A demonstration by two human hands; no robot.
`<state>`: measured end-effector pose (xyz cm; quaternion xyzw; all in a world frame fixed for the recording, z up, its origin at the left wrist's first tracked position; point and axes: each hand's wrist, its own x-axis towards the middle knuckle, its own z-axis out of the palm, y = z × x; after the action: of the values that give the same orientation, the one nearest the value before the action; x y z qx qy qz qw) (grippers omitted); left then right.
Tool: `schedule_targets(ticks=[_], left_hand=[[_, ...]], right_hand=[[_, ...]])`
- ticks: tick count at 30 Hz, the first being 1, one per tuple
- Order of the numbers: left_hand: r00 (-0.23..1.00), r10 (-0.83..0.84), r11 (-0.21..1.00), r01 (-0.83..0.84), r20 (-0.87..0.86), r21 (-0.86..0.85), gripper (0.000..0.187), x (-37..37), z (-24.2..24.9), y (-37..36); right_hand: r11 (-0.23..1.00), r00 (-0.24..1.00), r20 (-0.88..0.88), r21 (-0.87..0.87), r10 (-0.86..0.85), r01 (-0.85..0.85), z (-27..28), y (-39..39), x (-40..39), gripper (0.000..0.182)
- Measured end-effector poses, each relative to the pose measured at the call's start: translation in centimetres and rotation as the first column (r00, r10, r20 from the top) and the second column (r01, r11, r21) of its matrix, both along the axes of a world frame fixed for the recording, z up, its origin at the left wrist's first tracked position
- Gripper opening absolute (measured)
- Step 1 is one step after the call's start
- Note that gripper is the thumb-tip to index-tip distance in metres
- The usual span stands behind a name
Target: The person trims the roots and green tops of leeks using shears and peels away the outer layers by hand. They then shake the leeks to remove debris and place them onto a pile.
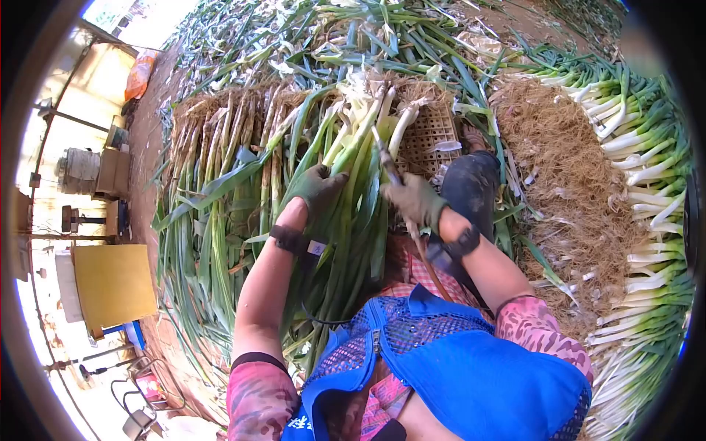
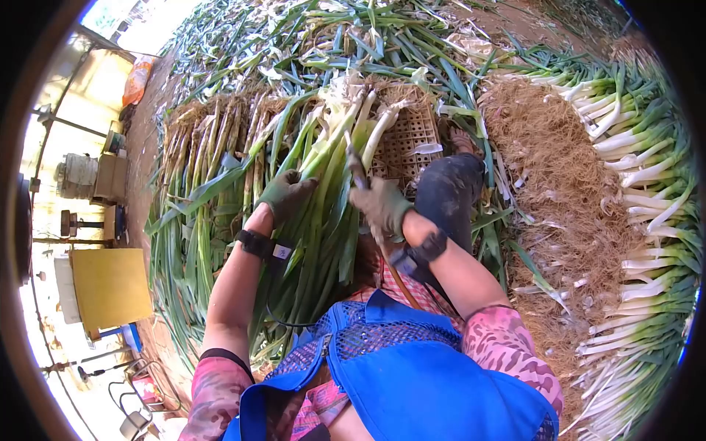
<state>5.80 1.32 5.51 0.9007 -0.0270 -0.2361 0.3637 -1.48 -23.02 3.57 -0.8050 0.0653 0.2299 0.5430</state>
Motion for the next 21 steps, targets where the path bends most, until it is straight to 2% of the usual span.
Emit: schedule_targets(ticks=[1, 3, 4, 7, 9, 11, 12, 15, 16, 19, 20, 21], left_hand=[[1.000, -0.005, 1.000, 0.006, -0.011, 0.016, 0.054, 0.3, 0.1, 0.0], [0.999, -0.018, 0.999, 0.019, -0.031, 0.041, 0.054, 1.1, 0.1, -0.6], [0.999, 0.011, 1.000, -0.011, -0.044, -0.001, 0.055, 1.0, 0.9, -1.2], [0.995, 0.019, 0.991, -0.032, -0.103, -0.127, 0.058, 1.0, 0.1, -1.3], [0.996, -0.017, 0.988, 0.004, -0.084, -0.153, 0.056, 1.5, -1.1, -0.6], [0.998, -0.012, 0.987, 0.001, -0.066, -0.159, 0.056, 0.9, -0.9, -0.3], [0.999, 0.003, 0.984, -0.009, -0.034, -0.177, 0.049, -0.2, 0.2, -0.6], [0.991, -0.036, 0.996, 0.025, -0.130, -0.090, 0.051, -1.3, 1.4, 0.1], [0.986, -0.033, 0.996, 0.019, -0.161, -0.083, 0.047, -1.6, 1.9, 0.5], [0.974, 0.009, 0.975, -0.058, -0.227, -0.213, 0.042, -2.4, 2.3, 1.7], [0.963, 0.034, 0.954, -0.111, -0.266, -0.277, 0.037, -2.7, 2.4, 1.9], [0.964, 0.004, 0.948, -0.088, -0.264, -0.305, 0.035, -2.6, 2.4, 2.3]], right_hand=[[1.000, 1.000, -0.022, 0.000, 0.009, -0.009, 2.2, 0.5, -1.9, 0.055], [0.998, 0.997, 0.047, -0.014, 0.054, -0.054, 1.5, 1.0, -5.4, 0.045], [0.994, 0.995, 0.054, -0.081, 0.082, -0.077, 1.9, 1.0, -6.6, 0.048], [0.996, 0.997, 0.068, -0.080, 0.036, -0.030, 1.5, 0.7, -6.4, 0.051], [0.998, 0.999, -0.039, 0.039, -0.038, 0.039, 0.1, 0.3, -4.3, 0.052], [0.989, 0.992, -0.066, 0.095, -0.107, 0.113, -1.1, 0.1, -2.1, 0.050], [0.991, 0.991, -0.052, 0.049, -0.126, 0.128, -1.5, 0.1, -1.0, 0.049], [0.958, 0.971, -0.154, 0.194, -0.184, 0.212, -2.0, -0.2, 1.9, 0.050], [0.959, 0.976, -0.116, 0.198, -0.182, 0.202, -2.3, -0.3, 2.7, 0.050], [0.962, 0.976, -0.132, 0.194, -0.170, 0.194, -2.3, -0.7, 1.9, 0.048], [0.966, 0.988, -0.063, 0.210, -0.142, 0.153, -4.0, -0.4, 0.9, 0.048], [0.982, 0.998, -0.008, 0.177, -0.070, 0.071, -2.0, -0.1, -1.1, 0.048]])
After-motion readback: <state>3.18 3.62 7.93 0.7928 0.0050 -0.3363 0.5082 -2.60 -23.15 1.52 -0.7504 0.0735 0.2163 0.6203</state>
